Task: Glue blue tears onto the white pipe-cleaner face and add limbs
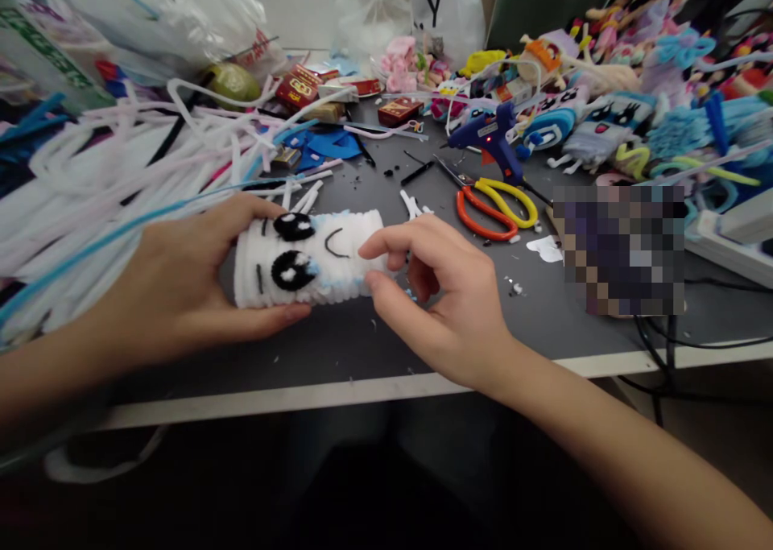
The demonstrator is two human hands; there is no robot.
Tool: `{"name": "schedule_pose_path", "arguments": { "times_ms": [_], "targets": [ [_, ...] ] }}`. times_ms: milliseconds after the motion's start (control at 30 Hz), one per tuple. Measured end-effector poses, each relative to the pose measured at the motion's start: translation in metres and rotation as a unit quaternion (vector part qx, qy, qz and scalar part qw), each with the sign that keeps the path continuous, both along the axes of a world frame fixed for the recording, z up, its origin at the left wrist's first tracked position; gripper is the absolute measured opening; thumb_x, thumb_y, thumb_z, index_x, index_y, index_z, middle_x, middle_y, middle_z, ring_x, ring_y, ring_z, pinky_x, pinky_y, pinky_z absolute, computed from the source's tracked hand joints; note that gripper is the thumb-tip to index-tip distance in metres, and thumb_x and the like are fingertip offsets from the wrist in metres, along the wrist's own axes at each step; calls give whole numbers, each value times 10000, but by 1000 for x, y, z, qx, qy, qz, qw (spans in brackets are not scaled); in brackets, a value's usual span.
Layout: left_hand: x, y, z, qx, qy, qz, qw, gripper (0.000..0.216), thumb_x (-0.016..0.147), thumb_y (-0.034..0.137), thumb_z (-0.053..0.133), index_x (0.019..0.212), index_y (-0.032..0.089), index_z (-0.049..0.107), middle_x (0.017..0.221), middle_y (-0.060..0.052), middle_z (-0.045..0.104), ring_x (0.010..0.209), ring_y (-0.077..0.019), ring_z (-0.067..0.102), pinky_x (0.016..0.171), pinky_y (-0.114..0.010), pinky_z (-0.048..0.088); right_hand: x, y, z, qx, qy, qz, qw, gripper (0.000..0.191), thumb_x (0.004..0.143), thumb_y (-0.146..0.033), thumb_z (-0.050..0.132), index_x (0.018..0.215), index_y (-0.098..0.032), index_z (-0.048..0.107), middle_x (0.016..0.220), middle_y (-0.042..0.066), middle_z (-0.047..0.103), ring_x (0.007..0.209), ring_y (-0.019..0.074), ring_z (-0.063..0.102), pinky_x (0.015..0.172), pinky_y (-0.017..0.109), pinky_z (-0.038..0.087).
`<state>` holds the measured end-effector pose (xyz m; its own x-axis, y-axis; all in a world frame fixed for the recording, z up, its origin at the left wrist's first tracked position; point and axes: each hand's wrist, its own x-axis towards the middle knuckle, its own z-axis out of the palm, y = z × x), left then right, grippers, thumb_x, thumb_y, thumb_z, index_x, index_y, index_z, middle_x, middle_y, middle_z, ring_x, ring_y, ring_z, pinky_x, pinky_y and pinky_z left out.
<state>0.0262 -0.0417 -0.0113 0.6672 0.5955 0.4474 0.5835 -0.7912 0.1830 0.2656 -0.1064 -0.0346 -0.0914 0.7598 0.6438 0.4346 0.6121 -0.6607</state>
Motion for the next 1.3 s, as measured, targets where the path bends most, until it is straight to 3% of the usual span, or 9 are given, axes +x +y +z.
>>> {"name": "schedule_pose_path", "arguments": {
  "times_ms": [267, 400, 533, 933, 1300],
  "targets": [
    [5, 0, 4, -4, 4, 2, 1000, 545, 811, 623, 609, 1064, 143, 555, 779, 13, 632, 625, -133, 573, 561, -230, 382, 1, 1, 2, 5, -23, 4, 1000, 107, 863, -148, 687, 954, -203, 691, 819, 3, 593, 638, 102, 481, 533, 289, 387],
    [6, -4, 5, -32, 4, 23, 999, 528, 802, 606, 616, 1091, 169, 551, 831, 11, 653, 679, -148, 583, 614, -247, 400, 0, 2, 3, 4, -33, 3, 999, 61, 875, -144, 668, 888, -203, 667, 791, -8, 588, 613, 95, 458, 567, 296, 395],
    [7, -8, 7, -81, 6, 51, 995, 512, 795, 553, 648, 1124, 175, 545, 890, -12, 668, 750, -173, 600, 683, -275, 414, 0, 3, 2, 0, -46, 0, 999, 80, 908, -155, 639, 855, -215, 636, 755, -17, 572, 602, 98, 449, 584, 300, 396],
    [9, -11, 11, -100, 11, 56, 993, 497, 801, 537, 647, 1108, 160, 544, 875, -1, 661, 741, -166, 596, 669, -272, 393, 1, 7, 0, -8, -43, 10, 999, 144, 1006, -197, 521, 868, -238, 527, 725, -14, 487, 683, 133, 482, 653, 312, 416],
    [8, -9, 7, -87, 10, 53, 995, 492, 802, 556, 637, 1101, 177, 545, 893, -18, 670, 759, -190, 621, 681, -304, 431, 7, -1, 10, -48, -20, 30, 998, 120, 1047, -283, 519, 938, -239, 547, 863, -1, 642, 624, 96, 510, 565, 289, 416]
  ]
}}
